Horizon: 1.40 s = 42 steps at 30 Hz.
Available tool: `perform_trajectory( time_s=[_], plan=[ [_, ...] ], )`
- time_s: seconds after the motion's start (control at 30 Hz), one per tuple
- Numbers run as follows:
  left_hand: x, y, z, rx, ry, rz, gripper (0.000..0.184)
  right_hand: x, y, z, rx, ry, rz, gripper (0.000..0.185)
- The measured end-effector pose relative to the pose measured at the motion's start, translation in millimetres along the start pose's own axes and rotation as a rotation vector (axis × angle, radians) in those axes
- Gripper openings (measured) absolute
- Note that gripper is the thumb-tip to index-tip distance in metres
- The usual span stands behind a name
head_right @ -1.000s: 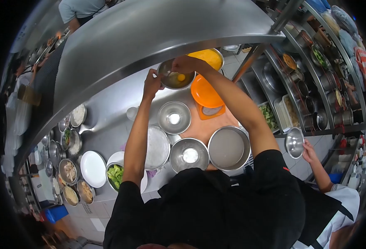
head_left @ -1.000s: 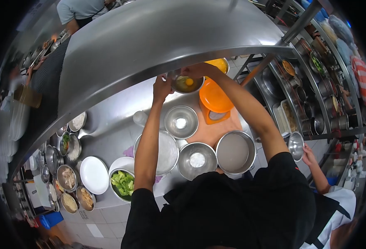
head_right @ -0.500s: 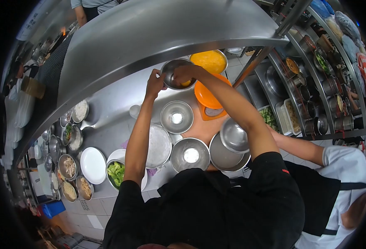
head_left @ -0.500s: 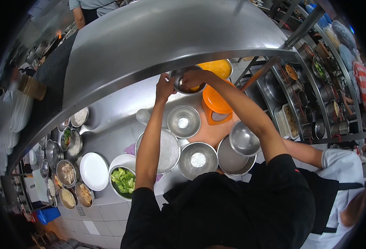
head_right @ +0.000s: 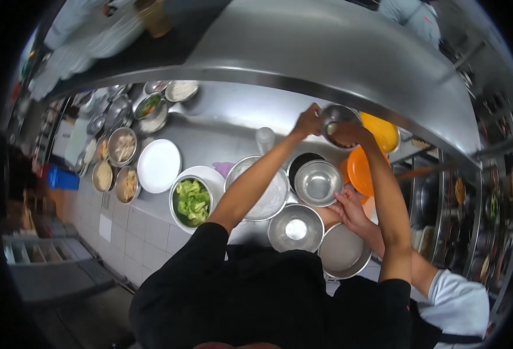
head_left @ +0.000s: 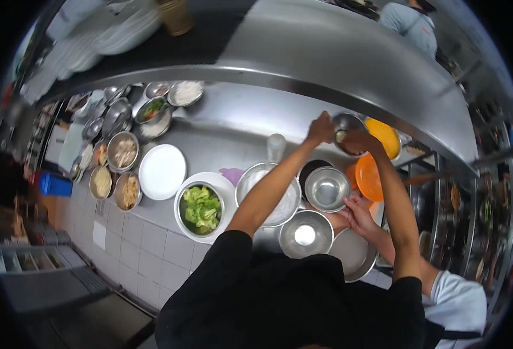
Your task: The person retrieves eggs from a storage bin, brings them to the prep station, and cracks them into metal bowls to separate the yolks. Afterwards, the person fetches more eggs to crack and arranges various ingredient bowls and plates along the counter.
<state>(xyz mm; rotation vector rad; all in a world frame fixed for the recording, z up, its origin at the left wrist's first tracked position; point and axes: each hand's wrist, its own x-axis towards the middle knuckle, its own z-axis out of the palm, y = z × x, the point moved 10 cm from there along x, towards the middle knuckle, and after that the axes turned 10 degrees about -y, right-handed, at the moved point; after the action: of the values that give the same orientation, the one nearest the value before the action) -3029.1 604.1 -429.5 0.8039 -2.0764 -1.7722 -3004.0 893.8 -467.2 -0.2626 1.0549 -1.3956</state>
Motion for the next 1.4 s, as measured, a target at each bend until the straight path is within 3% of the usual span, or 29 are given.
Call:
perform_trajectory(
  time_s=[0.1, 0.17, 0.2, 0.23, 0.27, 0.37, 0.43, 0.5, 0.6, 0.67, 0.77, 1.0, 1.2, 1.3, 1.4],
  plan=[
    [-9.1, 7.7, -3.4, 0.016, 0.018, -0.022, 0.023, 14.7, 3.8, -5.3, 0.027, -0.032, -0.026, 0.017],
    [18.1, -13.7, 2.7, 0.284, 0.112, 0.153, 0.024, 1.7, 4.3, -6.7, 0.006, -0.039, -0.027, 0.014],
    [-0.9, -1.9, 2.0, 0.032, 0.007, -0.009, 0.026, -3.5, 0.4, -4.4, -0.04, -0.041, -0.021, 0.014],
    [-6.4, 4.5, 4.7, 0.07, -0.042, 0.0, 0.037, -11.3, -2.8, -5.6, -0.081, -0.037, -0.017, 0.015],
    [3.6, -5.9, 3.6, 0.077, 0.0, 0.062, 0.03, -23.8, -7.0, -5.8, -0.165, -0.04, -0.037, 0.018],
    [-13.0, 7.3, -1.2, -0.026, -0.006, -0.005, 0.022, -69.9, -20.5, -16.1, -0.39, 0.023, -0.075, 0.02],
    [-15.9, 12.8, 1.1, -0.045, -0.013, 0.001, 0.021, -110.0, -38.9, -18.5, -0.605, 0.148, -0.226, 0.021],
    [-15.4, 12.0, -0.6, -0.039, 0.02, -0.001, 0.02, -109.5, -82.9, -17.8, -0.77, 0.229, -0.311, 0.02],
    [-20.3, 13.9, 1.0, -0.046, 0.0, -0.022, 0.02, -30.2, -208.7, -0.8, -1.102, 0.304, -0.389, 0.02],
    [-19.9, 9.5, 2.3, -0.054, -0.004, -0.019, 0.02, 31.4, -279.6, 4.9, -1.238, 0.309, -0.352, 0.02],
    [-18.6, 4.0, 4.1, -0.07, 0.001, -0.015, 0.021, 67.7, -318.6, 19.9, -1.308, 0.244, -0.223, 0.02],
    [-20.4, -4.1, 6.3, -0.05, 0.03, -0.039, 0.02, 111.2, -270.8, 79.7, -1.353, -0.072, 0.042, 0.025],
    [-20.9, -20.3, 7.4, -0.035, 0.057, -0.057, 0.02, 137.5, -229.1, 91.0, -1.42, -0.1, 0.177, 0.029],
    [-23.9, -26.5, 8.5, -0.076, 0.056, -0.073, 0.02, 139.0, -224.3, 87.9, -1.23, -0.09, 0.202, 0.035],
    [-27.2, -26.2, 9.4, -0.072, 0.08, -0.111, 0.019, 159.2, -206.3, 78.2, -1.282, -0.236, 0.2, 0.036]
  ],
)
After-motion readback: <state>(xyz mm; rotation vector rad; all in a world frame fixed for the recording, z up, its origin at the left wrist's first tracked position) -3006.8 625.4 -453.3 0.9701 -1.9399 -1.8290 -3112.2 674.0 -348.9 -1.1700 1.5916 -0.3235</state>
